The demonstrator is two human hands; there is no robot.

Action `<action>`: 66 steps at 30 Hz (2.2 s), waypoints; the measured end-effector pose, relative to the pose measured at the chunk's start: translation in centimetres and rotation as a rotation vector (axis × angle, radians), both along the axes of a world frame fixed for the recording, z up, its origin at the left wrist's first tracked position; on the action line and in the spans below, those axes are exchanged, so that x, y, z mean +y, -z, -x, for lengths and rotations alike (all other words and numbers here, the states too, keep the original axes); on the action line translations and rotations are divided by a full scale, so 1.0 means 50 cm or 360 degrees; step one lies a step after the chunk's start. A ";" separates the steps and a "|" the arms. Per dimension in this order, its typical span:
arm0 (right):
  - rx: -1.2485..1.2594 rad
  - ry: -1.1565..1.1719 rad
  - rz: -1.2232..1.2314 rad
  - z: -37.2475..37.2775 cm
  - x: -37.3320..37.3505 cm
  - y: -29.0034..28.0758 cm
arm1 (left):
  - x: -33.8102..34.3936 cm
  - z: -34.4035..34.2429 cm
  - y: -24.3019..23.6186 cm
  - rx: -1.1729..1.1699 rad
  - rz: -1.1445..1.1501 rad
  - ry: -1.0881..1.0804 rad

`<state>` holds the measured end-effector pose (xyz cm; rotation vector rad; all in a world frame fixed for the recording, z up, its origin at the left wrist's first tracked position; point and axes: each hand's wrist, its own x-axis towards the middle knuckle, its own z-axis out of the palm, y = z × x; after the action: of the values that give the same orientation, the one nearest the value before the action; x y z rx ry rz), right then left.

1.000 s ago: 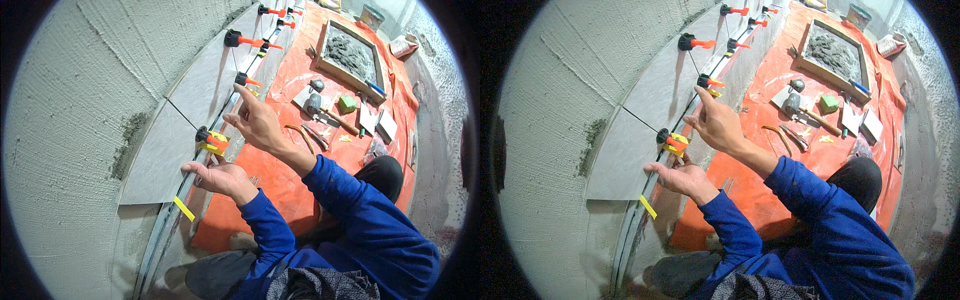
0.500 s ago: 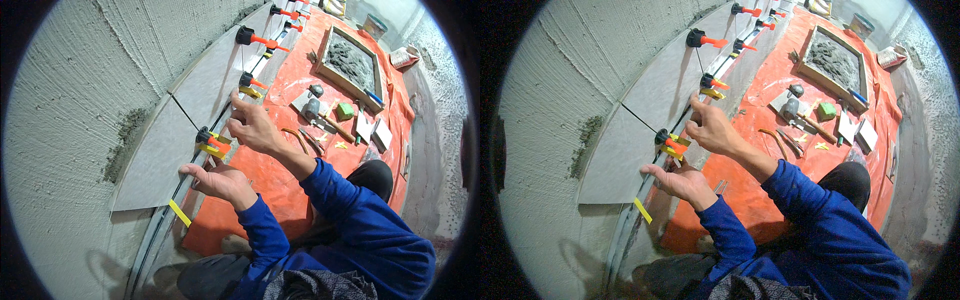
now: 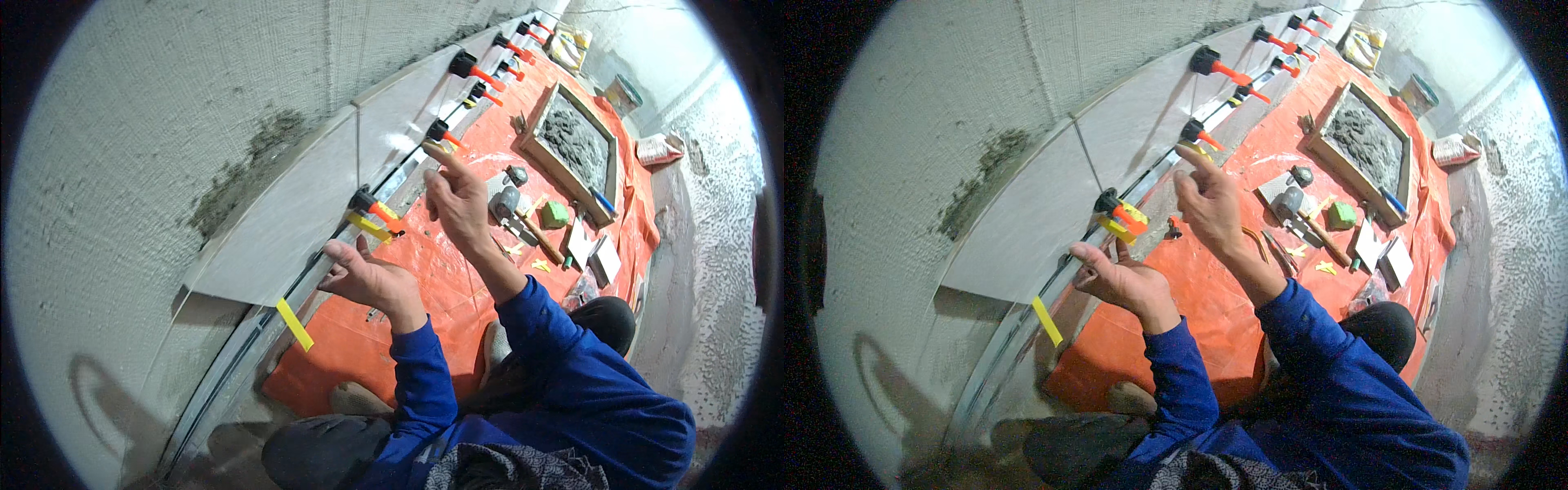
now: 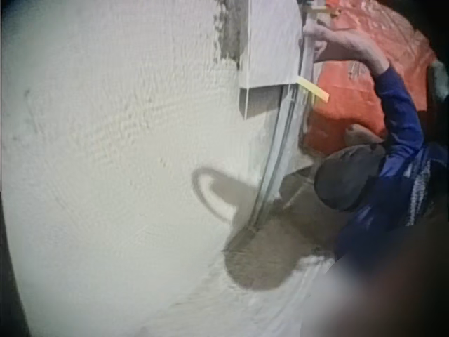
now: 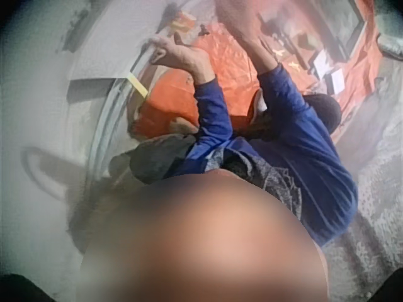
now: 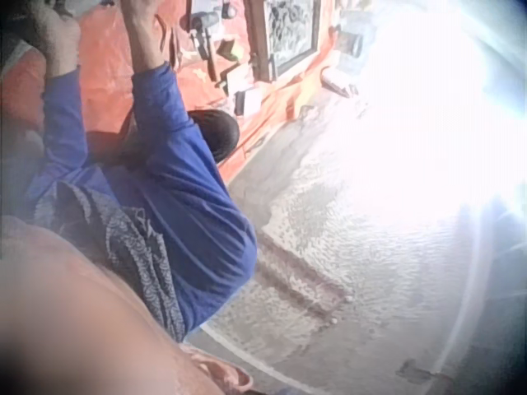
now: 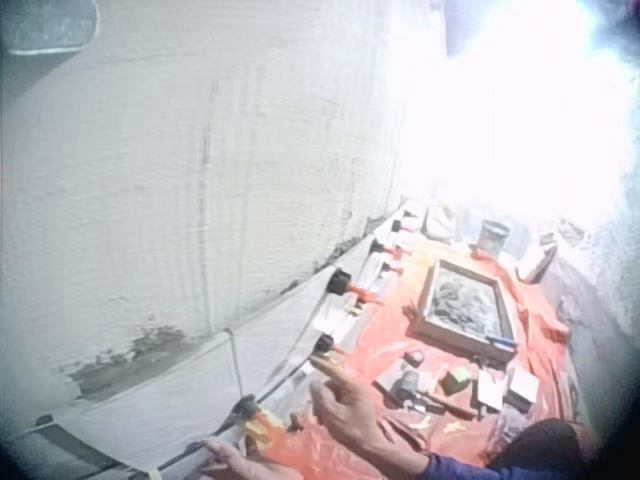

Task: The person installs wall tiles by placing them against a prepared wall and securing them with tile leveling clips and wedges. They use a rubber mallet to tap the tiles into alignment and repeatedly adjust the leveling system to ensure even spacing.

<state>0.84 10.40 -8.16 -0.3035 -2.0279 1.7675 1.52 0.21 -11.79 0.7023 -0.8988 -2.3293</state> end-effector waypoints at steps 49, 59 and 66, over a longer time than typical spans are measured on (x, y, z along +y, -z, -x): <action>0.0727 -0.0183 -0.0766 0.032 -0.082 -0.141 | -0.310 -0.092 -0.382 -0.0574 0.3594 -0.0343; 0.0767 -0.0126 -0.0742 0.046 -0.093 -0.125 | -0.323 -0.076 -0.368 -0.0610 0.3226 -0.0171; 0.0756 -0.0125 -0.0741 0.050 -0.095 -0.123 | -0.321 -0.074 -0.368 -0.0626 0.3268 -0.0259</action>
<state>-1.65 5.64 -2.02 0.3138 -2.0240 1.2000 5.20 -15.87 6.61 0.1636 -2.3886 -0.2259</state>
